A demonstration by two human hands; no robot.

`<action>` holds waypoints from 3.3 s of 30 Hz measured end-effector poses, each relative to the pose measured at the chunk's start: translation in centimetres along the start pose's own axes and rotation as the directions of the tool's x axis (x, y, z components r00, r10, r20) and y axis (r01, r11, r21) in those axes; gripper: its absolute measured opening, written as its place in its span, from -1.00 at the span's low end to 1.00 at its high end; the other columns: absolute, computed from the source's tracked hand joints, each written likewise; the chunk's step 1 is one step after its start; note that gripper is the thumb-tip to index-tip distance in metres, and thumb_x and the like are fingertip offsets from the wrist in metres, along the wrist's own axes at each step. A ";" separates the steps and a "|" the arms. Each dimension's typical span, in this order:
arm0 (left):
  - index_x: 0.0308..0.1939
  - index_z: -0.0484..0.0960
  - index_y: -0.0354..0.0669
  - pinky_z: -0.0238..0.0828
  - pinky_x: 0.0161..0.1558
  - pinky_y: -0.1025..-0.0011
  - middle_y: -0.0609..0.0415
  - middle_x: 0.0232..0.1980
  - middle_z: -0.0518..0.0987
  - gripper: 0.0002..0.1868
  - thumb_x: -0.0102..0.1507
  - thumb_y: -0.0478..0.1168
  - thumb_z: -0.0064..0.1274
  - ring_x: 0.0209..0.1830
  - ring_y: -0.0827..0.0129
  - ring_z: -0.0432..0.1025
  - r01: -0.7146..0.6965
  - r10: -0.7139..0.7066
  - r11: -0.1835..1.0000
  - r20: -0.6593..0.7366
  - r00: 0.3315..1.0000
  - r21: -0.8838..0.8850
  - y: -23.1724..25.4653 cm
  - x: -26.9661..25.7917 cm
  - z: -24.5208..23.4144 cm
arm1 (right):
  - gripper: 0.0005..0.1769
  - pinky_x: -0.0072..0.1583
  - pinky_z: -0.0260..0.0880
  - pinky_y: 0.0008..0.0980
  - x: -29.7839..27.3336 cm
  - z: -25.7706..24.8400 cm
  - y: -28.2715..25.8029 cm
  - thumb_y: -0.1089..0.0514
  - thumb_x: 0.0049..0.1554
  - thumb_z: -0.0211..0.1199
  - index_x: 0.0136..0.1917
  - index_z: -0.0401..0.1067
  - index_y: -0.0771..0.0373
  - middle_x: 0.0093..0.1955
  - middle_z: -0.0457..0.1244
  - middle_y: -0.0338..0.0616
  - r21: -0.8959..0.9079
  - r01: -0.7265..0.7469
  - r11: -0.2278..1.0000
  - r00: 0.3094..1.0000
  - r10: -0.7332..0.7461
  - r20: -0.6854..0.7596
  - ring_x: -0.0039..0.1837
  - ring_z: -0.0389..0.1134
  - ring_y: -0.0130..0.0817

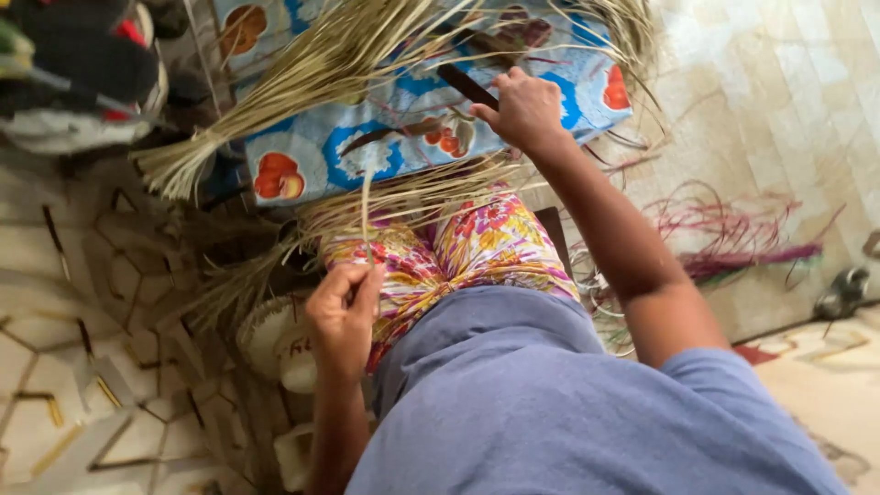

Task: Weaving and bundling dried straw or grass fibers using a wooden tool on a workshop floor.

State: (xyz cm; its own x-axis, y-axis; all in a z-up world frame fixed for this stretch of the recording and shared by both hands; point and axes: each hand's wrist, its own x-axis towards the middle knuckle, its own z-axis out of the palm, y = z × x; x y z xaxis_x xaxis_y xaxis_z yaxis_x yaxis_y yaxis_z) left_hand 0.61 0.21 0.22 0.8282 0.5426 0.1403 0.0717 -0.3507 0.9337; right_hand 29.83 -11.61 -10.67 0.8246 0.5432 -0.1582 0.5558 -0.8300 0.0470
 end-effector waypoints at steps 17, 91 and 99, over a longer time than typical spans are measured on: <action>-0.43 0.53 -0.40 0.22 -0.25 0.49 -0.05 -0.34 0.31 -0.89 0.12 -0.36 -0.03 -0.38 0.41 0.26 -0.083 0.245 0.658 0.108 0.963 -0.748 -1.3 2.7 0.8 | -0.69 -0.38 -0.02 -0.65 -13.5 -6.1 -9.5 0.17 0.05 0.08 -0.35 0.37 0.52 -0.54 0.07 -0.17 0.765 -0.423 -0.485 0.506 -0.827 -0.245 -0.45 0.01 -0.55; -0.51 0.54 -0.29 0.44 -0.62 0.54 0.05 -0.65 0.47 -0.86 0.04 -0.26 0.10 -0.70 0.47 0.36 0.041 -0.574 0.712 -0.548 0.608 -0.701 -16.1 6.5 -7.7 | -0.93 -0.23 0.03 -0.29 -19.3 1.9 9.9 0.24 -0.09 0.00 -0.40 0.24 0.24 -0.41 0.12 -0.26 0.883 0.205 -0.423 0.694 -0.573 -0.436 -0.41 0.03 -0.41; -0.47 0.52 -0.29 0.48 -0.62 0.69 0.05 -0.57 0.53 -0.91 0.12 -0.35 0.06 -0.70 0.50 0.41 0.086 -0.527 0.682 -0.407 0.746 -0.726 -12.6 5.2 -6.7 | -0.76 0.12 0.31 -0.32 -18.0 0.3 7.3 0.37 0.18 -0.07 0.12 0.29 0.35 0.21 0.17 0.12 0.841 0.229 0.490 0.973 -0.140 -0.184 0.24 0.21 -0.16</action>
State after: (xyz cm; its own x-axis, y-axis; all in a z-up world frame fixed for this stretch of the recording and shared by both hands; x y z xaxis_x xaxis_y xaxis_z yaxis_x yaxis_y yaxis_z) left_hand 0.31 12.52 -8.60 0.3541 0.9003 -0.2532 -0.2835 0.3613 0.8883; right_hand 19.02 -27.47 -7.78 0.7439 0.6679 0.0208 0.3723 -0.3885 -0.8429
